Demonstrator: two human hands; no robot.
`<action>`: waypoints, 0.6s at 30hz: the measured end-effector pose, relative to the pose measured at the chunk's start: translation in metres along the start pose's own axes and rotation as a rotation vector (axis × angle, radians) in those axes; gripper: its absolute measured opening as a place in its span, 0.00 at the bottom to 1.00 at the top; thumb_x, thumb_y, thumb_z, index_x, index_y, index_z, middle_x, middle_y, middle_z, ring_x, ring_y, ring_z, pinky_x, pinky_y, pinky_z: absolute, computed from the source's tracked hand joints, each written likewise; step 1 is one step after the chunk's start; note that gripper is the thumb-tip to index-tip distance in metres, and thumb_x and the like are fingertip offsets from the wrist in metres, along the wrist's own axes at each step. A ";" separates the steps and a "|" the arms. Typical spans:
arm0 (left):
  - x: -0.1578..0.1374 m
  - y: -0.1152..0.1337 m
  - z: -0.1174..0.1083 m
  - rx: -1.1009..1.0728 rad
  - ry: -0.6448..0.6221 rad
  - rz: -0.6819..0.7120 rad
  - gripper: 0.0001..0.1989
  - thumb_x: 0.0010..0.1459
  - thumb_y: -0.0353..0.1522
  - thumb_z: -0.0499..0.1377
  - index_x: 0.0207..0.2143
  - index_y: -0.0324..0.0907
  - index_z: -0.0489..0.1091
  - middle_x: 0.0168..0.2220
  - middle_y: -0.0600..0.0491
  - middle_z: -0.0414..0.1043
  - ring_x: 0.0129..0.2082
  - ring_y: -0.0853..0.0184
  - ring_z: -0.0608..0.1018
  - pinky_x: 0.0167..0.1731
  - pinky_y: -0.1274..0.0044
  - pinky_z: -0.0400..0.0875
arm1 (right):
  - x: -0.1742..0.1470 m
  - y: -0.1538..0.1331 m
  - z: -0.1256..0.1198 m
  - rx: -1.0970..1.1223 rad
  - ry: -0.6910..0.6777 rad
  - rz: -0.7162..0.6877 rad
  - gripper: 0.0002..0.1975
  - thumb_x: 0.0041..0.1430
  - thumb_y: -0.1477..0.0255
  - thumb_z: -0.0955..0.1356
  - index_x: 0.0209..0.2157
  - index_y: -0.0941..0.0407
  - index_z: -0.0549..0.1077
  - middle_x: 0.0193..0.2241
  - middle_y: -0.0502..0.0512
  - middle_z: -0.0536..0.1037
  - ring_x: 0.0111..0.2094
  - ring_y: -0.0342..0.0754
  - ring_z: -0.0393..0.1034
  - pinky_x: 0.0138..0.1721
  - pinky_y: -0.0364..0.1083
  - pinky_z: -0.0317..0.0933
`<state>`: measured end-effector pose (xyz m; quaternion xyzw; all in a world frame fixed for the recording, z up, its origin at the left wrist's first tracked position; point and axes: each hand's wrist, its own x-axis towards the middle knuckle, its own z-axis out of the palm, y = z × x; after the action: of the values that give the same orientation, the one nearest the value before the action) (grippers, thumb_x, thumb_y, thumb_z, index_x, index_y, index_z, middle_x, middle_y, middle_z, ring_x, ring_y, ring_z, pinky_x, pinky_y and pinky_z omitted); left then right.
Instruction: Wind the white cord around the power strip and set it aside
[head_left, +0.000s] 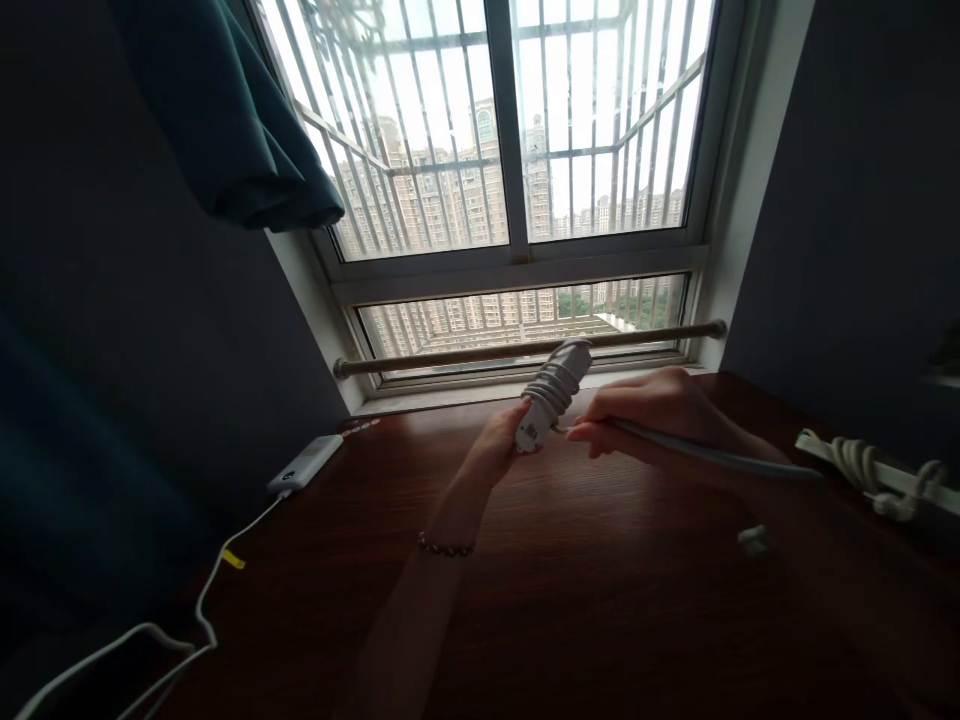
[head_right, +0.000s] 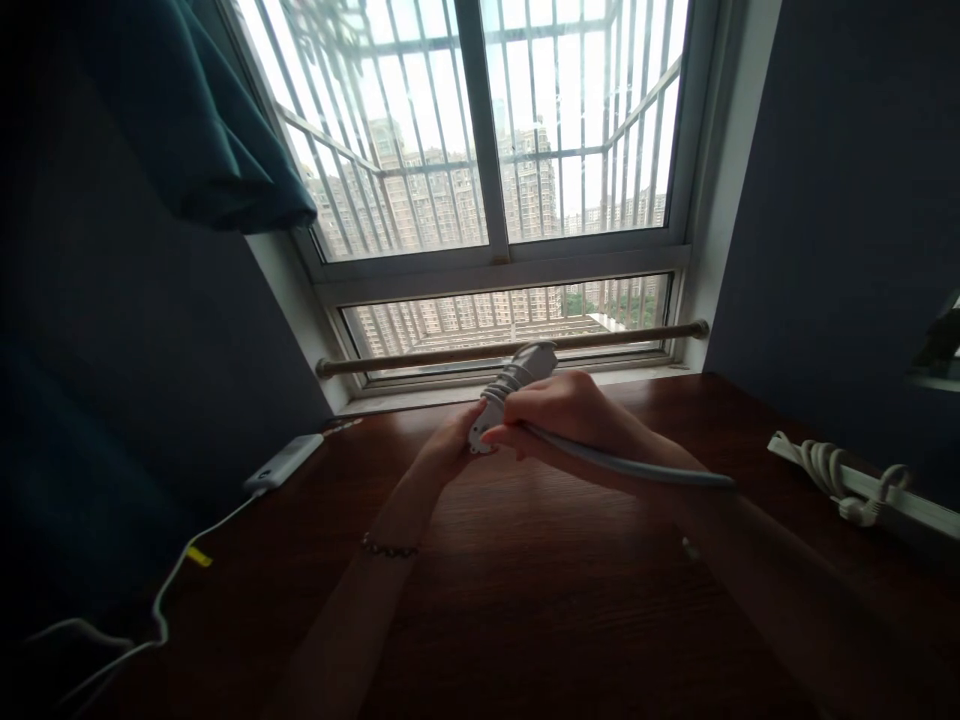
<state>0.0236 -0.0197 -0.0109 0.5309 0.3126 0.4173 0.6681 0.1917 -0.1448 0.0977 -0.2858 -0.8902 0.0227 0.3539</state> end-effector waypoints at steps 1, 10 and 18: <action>-0.002 -0.003 0.006 0.078 -0.045 0.033 0.16 0.49 0.42 0.56 0.29 0.35 0.69 0.25 0.50 0.68 0.24 0.68 0.68 0.24 0.76 0.63 | 0.010 0.004 -0.001 0.069 -0.076 -0.010 0.10 0.54 0.70 0.65 0.23 0.62 0.71 0.19 0.50 0.72 0.21 0.38 0.67 0.22 0.36 0.58; -0.042 0.010 0.032 0.815 -0.287 0.448 0.24 0.51 0.38 0.55 0.51 0.42 0.61 0.39 0.47 0.65 0.40 0.60 0.67 0.44 0.71 0.59 | 0.068 0.065 -0.023 0.479 -0.570 0.407 0.17 0.45 0.63 0.69 0.24 0.65 0.69 0.20 0.57 0.74 0.21 0.46 0.70 0.25 0.44 0.66; -0.067 0.036 0.029 0.650 -0.491 0.388 0.31 0.45 0.32 0.61 0.53 0.41 0.57 0.44 0.44 0.62 0.43 0.59 0.67 0.41 0.73 0.63 | 0.059 0.085 -0.008 0.513 -0.770 0.377 0.16 0.48 0.63 0.67 0.22 0.64 0.71 0.16 0.51 0.69 0.19 0.38 0.62 0.21 0.39 0.57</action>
<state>0.0101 -0.0892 0.0294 0.8453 0.1543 0.2766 0.4304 0.2040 -0.0441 0.1201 -0.3163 -0.8550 0.4081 0.0483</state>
